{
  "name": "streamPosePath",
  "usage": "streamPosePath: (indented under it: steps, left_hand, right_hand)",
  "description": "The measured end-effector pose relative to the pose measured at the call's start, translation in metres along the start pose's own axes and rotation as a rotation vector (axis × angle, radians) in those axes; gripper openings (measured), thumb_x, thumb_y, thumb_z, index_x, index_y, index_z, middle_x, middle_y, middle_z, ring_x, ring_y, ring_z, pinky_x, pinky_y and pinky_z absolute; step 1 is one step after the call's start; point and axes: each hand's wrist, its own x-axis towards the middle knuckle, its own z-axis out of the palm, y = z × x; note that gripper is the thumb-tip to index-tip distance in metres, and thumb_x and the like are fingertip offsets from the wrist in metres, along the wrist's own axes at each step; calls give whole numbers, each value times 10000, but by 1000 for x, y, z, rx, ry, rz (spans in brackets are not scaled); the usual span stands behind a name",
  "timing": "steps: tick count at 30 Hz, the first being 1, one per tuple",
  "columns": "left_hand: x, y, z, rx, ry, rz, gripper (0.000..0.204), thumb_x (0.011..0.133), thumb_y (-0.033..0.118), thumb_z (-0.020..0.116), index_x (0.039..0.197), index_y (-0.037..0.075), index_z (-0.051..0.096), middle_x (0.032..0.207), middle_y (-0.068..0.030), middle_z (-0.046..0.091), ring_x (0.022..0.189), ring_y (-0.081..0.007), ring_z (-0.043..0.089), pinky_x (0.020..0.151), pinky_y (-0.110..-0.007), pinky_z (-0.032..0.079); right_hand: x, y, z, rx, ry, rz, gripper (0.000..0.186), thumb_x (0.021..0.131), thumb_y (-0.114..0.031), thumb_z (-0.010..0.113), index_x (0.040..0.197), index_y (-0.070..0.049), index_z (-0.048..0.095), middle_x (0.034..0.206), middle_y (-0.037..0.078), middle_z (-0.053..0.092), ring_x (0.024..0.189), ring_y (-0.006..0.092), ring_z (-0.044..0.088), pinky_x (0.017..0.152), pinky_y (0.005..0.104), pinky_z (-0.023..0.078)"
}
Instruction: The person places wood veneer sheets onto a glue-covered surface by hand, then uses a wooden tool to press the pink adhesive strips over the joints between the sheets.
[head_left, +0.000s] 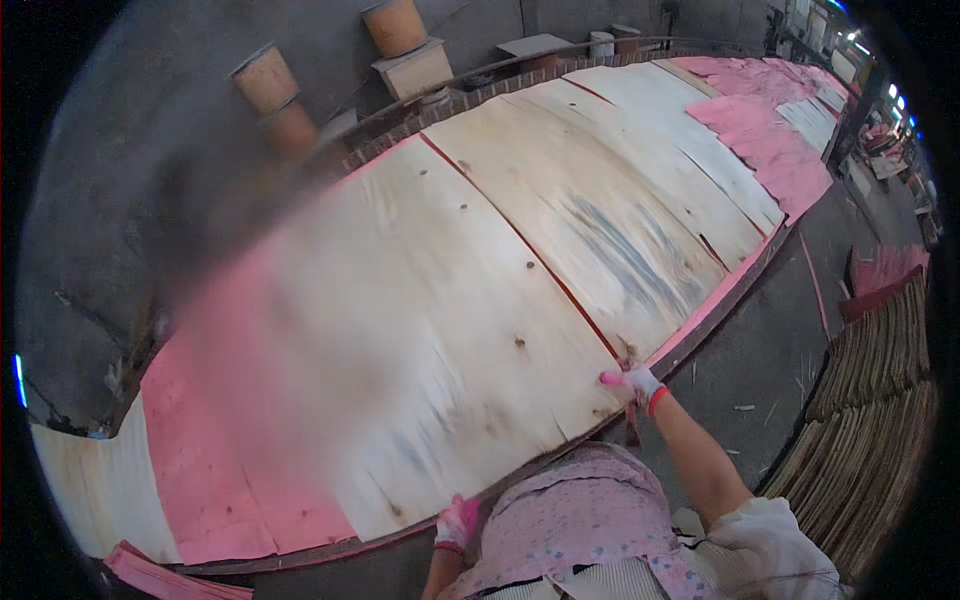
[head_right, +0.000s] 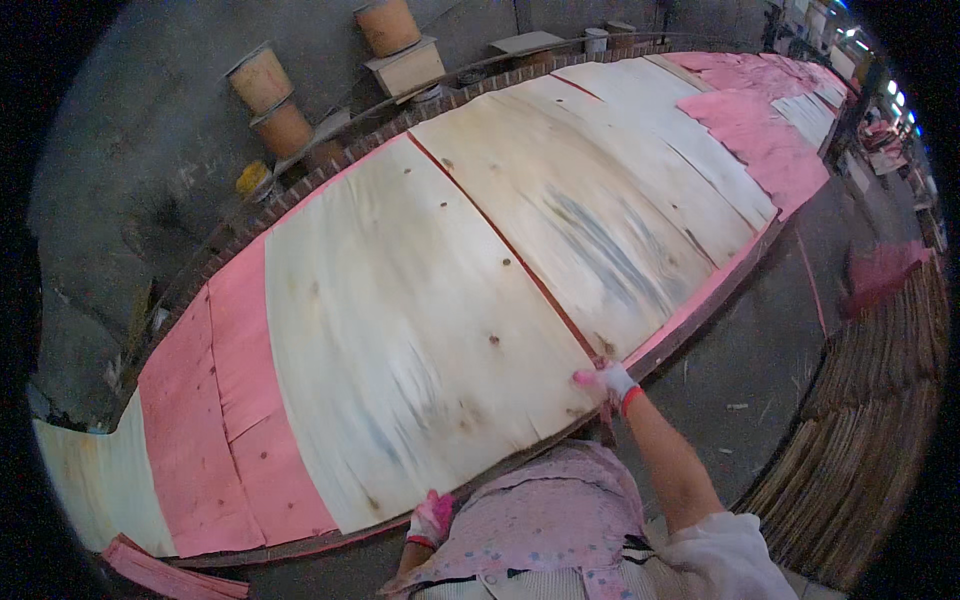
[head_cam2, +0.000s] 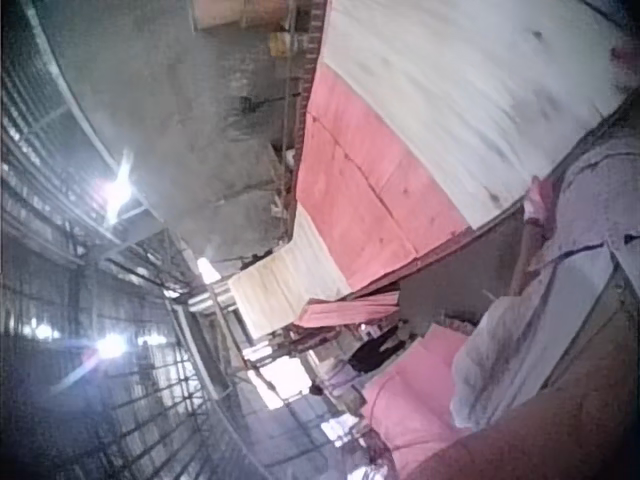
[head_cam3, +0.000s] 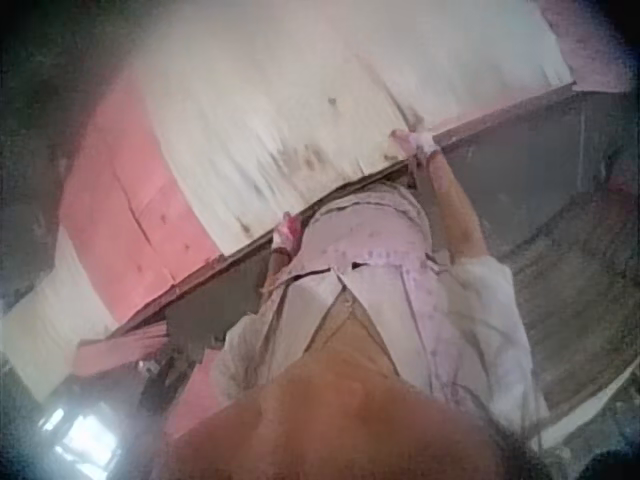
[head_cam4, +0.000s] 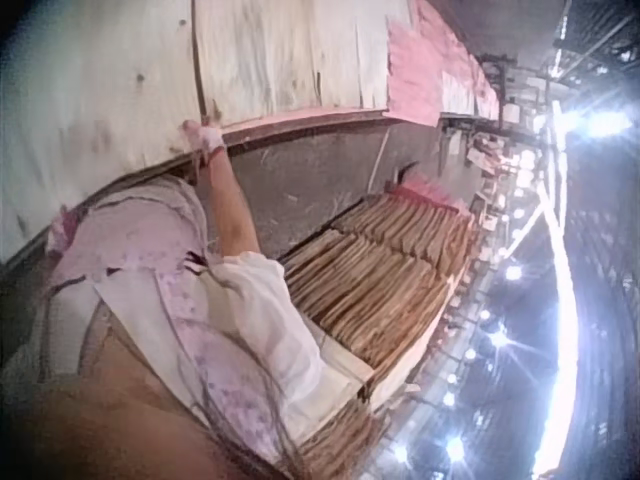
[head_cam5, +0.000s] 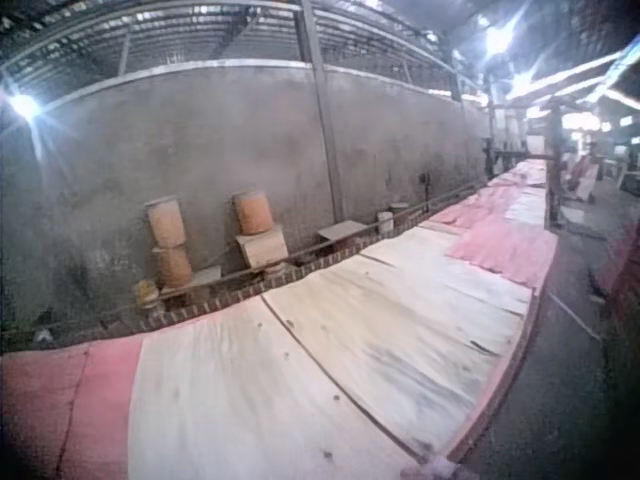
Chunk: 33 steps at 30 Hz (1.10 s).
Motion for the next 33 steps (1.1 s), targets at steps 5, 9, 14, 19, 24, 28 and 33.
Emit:
streamPosePath:
  steps: [5, 9, 14, 19, 24, 28, 33]
  left_hand:
    - [24, 35, 23, 53, 160, -27, 443, 949, 388, 487, 1156, -2, 524, 992, -157, 628, 826, -271, 604, 761, -354, 520]
    - [28, 46, 28, -74, 136, -176, 468, 946, 393, 492, 1177, -14, 508, 1060, -178, 608, 933, -298, 593, 836, -383, 508]
    - [32, 40, 40, 46, 201, -144, 521, 954, 441, 439, 1199, -15, 504, 1185, -171, 561, 1106, -321, 511, 976, -426, 424]
    - [48, 34, 40, -54, 333, -184, 435, 978, 367, 415, 1198, 6, 515, 1157, -104, 582, 1052, -311, 544, 906, -391, 459]
    - [75, 34, 20, 163, 294, -257, 373, 957, 440, 431, 1168, 150, 534, 1123, -81, 629, 825, -250, 591, 702, -351, 509]
    - [77, 31, 22, 179, 305, -322, 449, 973, 443, 384, 1141, 58, 541, 1038, -118, 643, 896, -237, 598, 735, -351, 514]
    - [62, 47, 37, 581, 328, -157, 531, 951, 493, 376, 1080, 35, 611, 951, -155, 667, 868, -268, 632, 736, -374, 508]
  right_hand:
    - [96, 34, -20, -221, 194, 12, 495, 666, -175, 856, 1051, -54, 568, 922, 48, 634, 731, 171, 615, 614, 333, 501]
    - [111, 41, -29, -223, 122, 18, 840, 593, -366, 876, 1239, 51, 540, 1168, 178, 613, 1067, 229, 599, 879, 353, 489]
    - [68, 3, -9, -1021, 238, -118, 668, 663, -540, 746, 1077, -33, 619, 1011, 168, 664, 974, 291, 636, 835, 387, 490]
    - [22, -29, -4, -1196, 326, -73, 365, 709, -403, 642, 900, -91, 642, 848, 138, 682, 854, 313, 654, 754, 405, 499]
    - [-4, 1, -49, -1240, 340, -53, 388, 712, -372, 643, 966, -79, 651, 886, 132, 687, 864, 312, 654, 753, 393, 502]
    - [-13, 51, -97, -1165, 388, 3, 409, 717, -368, 665, 992, -66, 651, 923, 139, 691, 888, 312, 655, 762, 387, 501]
    - [-32, 117, -137, -1150, 424, 191, 441, 741, -339, 699, 1050, -33, 631, 880, 126, 697, 787, 246, 677, 709, 353, 516]
